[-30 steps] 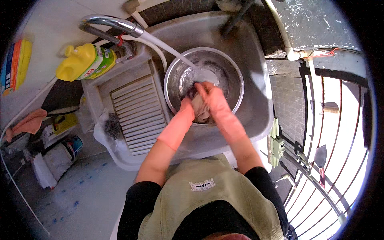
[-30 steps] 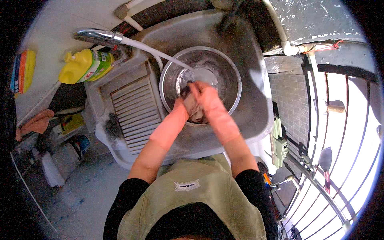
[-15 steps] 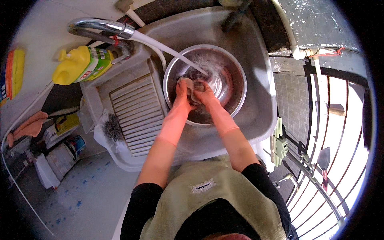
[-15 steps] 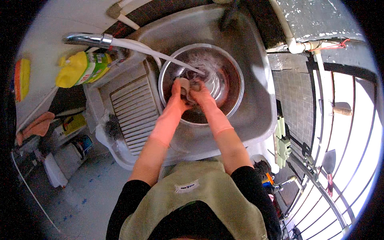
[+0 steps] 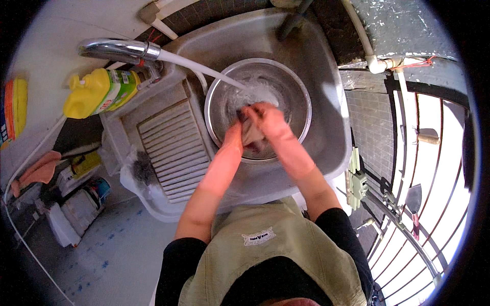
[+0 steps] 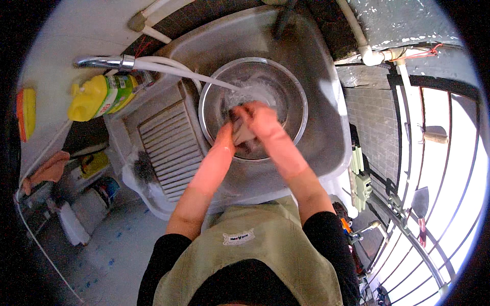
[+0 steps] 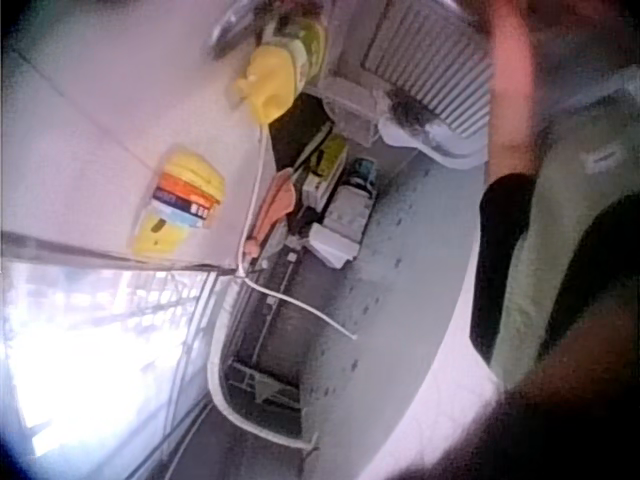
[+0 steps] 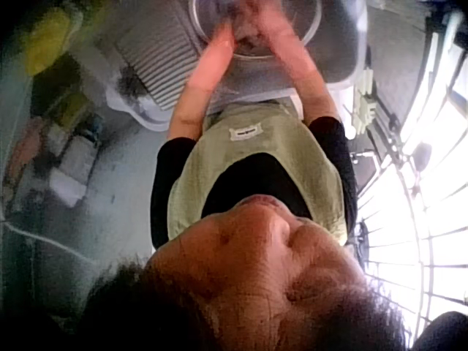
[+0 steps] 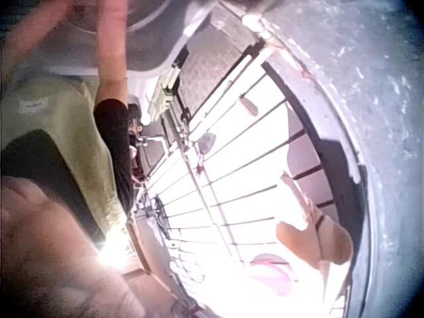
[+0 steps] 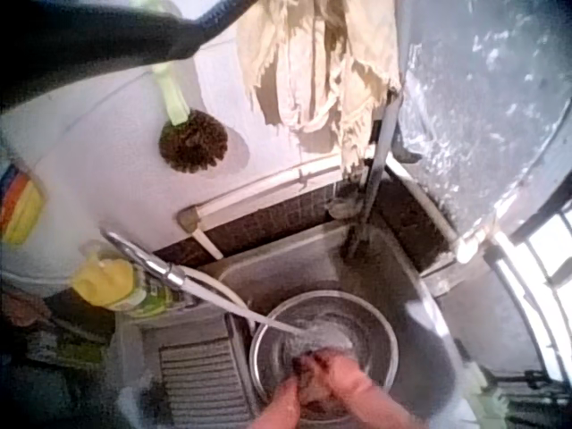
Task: The person arranges leafy green vegetables on a refrigerated display shelf in a grocery store. They then walk to a back room, wash a cloth in a sink, wring it out, and return to the store floor.
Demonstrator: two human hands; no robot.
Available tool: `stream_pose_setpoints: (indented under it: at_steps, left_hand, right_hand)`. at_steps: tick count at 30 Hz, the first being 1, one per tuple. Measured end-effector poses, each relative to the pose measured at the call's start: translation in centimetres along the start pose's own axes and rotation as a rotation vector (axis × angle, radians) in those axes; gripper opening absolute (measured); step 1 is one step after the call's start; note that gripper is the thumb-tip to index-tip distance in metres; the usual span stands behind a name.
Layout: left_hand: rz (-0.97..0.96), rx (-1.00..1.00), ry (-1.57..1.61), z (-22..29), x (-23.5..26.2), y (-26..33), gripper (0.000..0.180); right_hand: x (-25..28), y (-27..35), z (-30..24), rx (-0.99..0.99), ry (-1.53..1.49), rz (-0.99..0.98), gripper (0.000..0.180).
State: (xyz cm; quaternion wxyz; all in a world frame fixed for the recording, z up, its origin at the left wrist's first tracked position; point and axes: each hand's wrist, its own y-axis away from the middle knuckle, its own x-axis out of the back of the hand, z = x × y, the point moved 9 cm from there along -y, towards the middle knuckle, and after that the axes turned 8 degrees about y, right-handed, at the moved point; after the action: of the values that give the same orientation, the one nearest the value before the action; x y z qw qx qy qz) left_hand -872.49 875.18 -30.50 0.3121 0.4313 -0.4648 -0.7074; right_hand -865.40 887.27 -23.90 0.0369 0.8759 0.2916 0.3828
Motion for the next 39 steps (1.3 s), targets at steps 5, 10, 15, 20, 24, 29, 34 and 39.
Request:
stream_pose_setpoints:
  at_steps: [5,10,15,20,24,29,34,39]
  left_hand:
    - [0.102,-0.158,-0.115,0.1,4.9,-2.4,0.078]
    - [0.192,-0.032,-0.044,0.2,4.2,-2.8,0.103]
    - [-0.229,0.061,0.15,1.0,2.2,-7.5,0.094]
    - [-0.306,-0.05,0.227,2.3,1.0,-2.0,0.055]
    - [-0.399,0.17,0.298,-0.9,-2.0,-1.3,0.05]
    - [-0.204,0.113,0.277,-0.8,-1.8,0.7,0.049]
    - [0.083,-0.015,0.024,0.9,3.6,-0.5,0.072]
    - [0.117,-0.075,-0.134,0.9,3.8,-2.4,0.095]
  right_hand:
    - [2.2,-2.7,6.2,0.091,0.566,0.409,0.063]
    - [-1.8,-1.0,5.6,-0.173,0.489,0.208,0.081]
    - [-9.5,1.3,5.0,-0.399,-0.531,-0.341,0.04]
    - [-3.1,5.4,-5.9,-0.018,-0.316,-0.399,0.033]
    - [-1.8,4.2,-5.4,-0.054,-0.205,-0.163,0.035]
    - [-0.5,-2.7,1.0,0.11,0.092,0.102,0.032]
    - [1.7,-2.9,4.9,0.2,0.693,0.432,0.054]
    - [-2.4,-1.3,5.1,-0.271,0.552,0.044,0.075]
